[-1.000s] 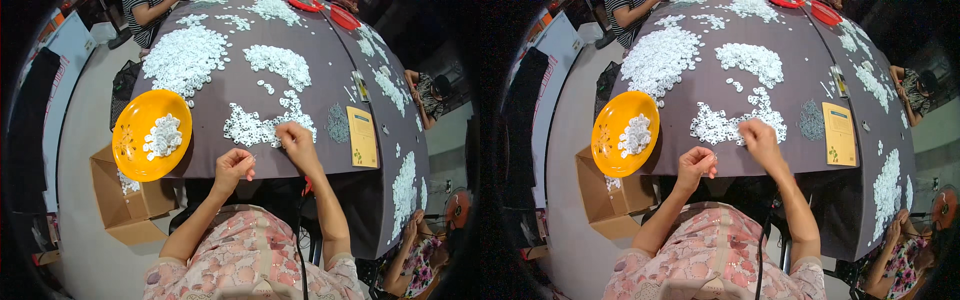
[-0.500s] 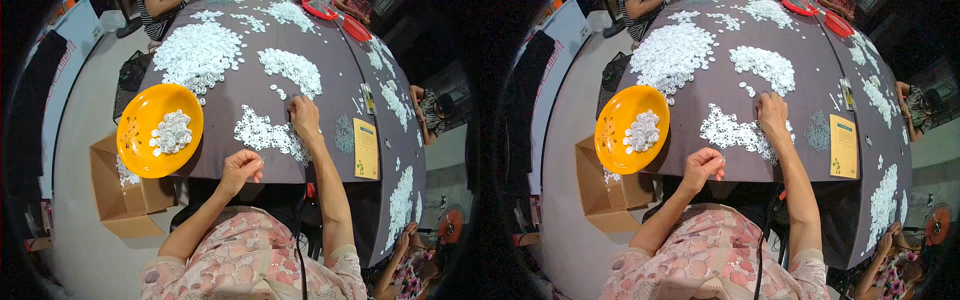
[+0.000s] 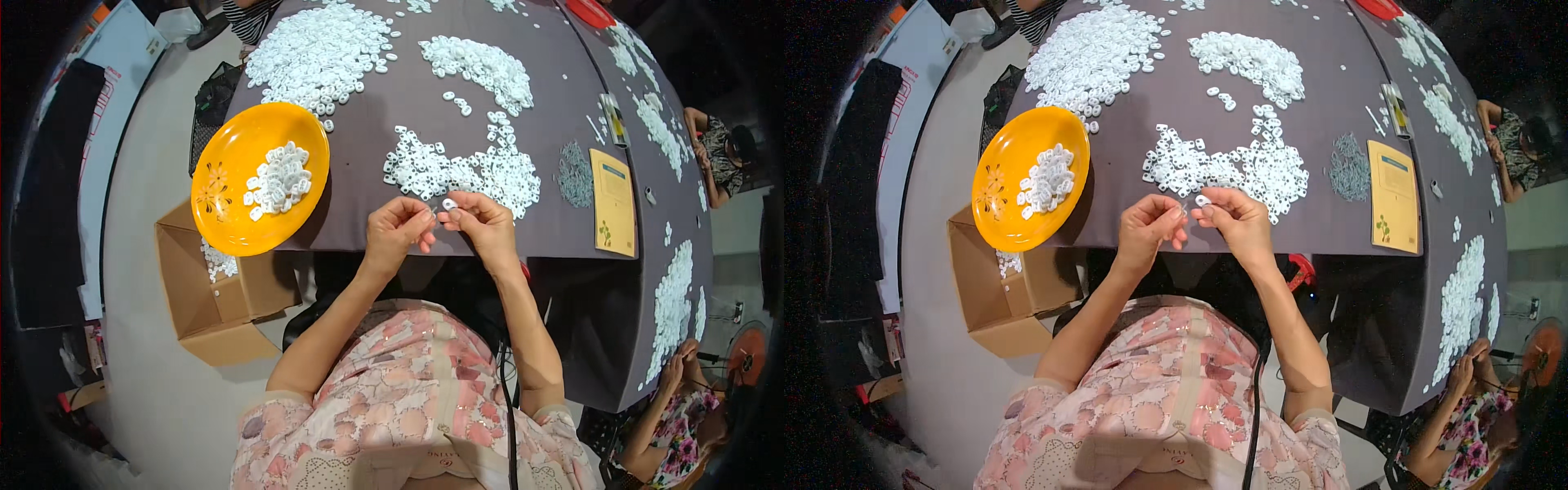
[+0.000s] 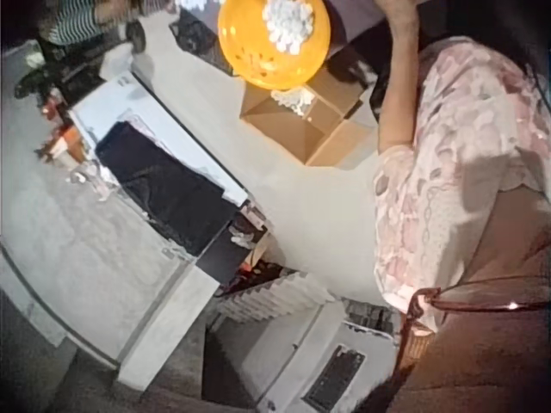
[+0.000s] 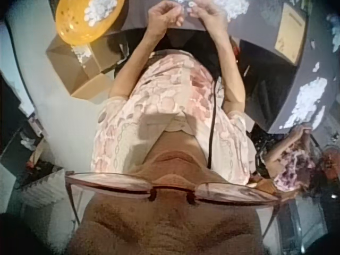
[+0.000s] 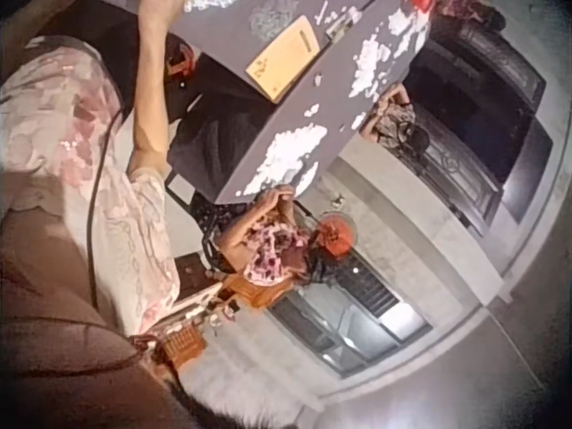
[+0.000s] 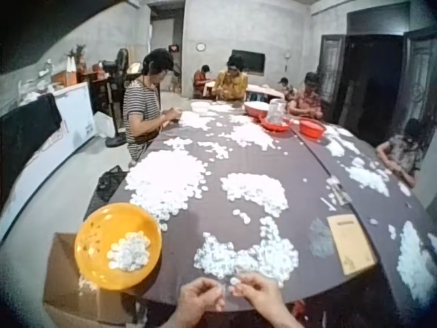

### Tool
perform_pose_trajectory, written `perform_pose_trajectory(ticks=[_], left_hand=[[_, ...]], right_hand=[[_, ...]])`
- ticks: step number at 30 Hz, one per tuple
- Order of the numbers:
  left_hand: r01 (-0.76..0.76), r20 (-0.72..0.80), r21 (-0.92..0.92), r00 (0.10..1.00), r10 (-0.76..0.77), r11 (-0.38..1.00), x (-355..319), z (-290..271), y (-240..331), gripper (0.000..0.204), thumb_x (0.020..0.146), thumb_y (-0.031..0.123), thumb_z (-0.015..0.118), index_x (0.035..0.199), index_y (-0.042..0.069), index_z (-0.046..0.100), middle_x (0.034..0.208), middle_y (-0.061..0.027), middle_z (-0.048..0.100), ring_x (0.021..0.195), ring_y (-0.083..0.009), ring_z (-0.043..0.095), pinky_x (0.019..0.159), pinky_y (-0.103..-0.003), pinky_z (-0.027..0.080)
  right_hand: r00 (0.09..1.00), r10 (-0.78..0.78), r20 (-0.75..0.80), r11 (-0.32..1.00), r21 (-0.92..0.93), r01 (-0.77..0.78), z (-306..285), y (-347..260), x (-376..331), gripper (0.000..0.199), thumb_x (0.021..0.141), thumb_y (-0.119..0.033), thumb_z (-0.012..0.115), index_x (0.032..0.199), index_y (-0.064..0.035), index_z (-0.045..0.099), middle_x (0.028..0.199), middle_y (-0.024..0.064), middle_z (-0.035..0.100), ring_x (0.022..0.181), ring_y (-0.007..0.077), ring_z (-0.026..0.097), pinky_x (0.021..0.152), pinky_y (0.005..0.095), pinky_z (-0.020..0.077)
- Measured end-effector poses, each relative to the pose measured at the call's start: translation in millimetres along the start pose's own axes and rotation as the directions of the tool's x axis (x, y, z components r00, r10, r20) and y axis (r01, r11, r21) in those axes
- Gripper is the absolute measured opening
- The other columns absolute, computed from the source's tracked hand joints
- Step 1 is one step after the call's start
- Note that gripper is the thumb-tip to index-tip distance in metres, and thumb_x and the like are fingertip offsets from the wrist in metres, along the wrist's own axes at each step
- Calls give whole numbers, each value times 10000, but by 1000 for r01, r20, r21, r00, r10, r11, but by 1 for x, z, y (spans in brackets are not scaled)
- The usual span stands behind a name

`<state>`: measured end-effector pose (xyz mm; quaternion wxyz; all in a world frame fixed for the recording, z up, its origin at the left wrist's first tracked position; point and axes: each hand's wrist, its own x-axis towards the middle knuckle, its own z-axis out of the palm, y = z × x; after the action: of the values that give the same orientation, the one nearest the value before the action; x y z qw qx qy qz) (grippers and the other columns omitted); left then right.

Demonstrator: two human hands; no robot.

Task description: The person assembles plastic components by hand, picking up pieces from the table, fitting them together, and placing the assembled pieces onto a yellow plate.

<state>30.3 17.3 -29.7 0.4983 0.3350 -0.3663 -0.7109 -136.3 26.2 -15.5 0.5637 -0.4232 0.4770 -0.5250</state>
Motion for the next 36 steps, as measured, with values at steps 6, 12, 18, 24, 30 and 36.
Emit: perform_pose_trajectory(ticks=[6,12,18,24,30,36], left_hand=[[21,-8,29,1000,-20,999,-1,0,-2,133,850,103,619,896,-16,581,764,-76,623,590,-108,589,487,-220,483],[3,8,69,1000,-4,998,-3,2,-1,136,852,113,620,889,-14,586,761,-75,626,583,-102,585,490,-216,482],[14,10,71,1000,-14,997,-2,5,4,122,858,107,610,872,-13,592,738,-67,622,579,-91,578,490,-208,482],[14,30,53,999,-15,998,0,1,3,120,861,108,605,866,-12,599,720,-61,619,573,-86,575,485,-201,480],[20,35,35,999,-21,999,1,-1,2,122,856,110,611,877,-11,600,713,-60,621,570,-85,578,479,-199,478],[31,39,30,999,-32,999,0,0,3,127,862,104,604,870,-23,594,715,-60,617,560,-83,572,480,-199,483]], right_hand=[[999,-5,-41,1000,-12,5,4,6,-4,218,844,31,569,1059,58,591,901,101,653,804,161,661,669,228,545],[999,0,-54,999,-41,-2,8,4,-5,197,854,20,566,1048,39,593,887,82,649,794,144,655,648,210,528],[999,-32,10,993,-112,33,7,2,-6,144,852,22,560,992,19,594,869,65,645,722,109,632,636,207,504],[989,-34,142,994,-100,48,11,0,-12,166,860,19,539,1018,25,589,852,56,642,756,87,613,660,211,491],[988,-57,141,989,-125,75,8,1,-13,166,866,17,500,986,17,615,871,53,646,730,86,605,659,229,500],[994,-56,96,970,-229,77,8,6,-11,139,871,-1,533,981,15,617,860,16,634,721,59,575,637,192,458]])
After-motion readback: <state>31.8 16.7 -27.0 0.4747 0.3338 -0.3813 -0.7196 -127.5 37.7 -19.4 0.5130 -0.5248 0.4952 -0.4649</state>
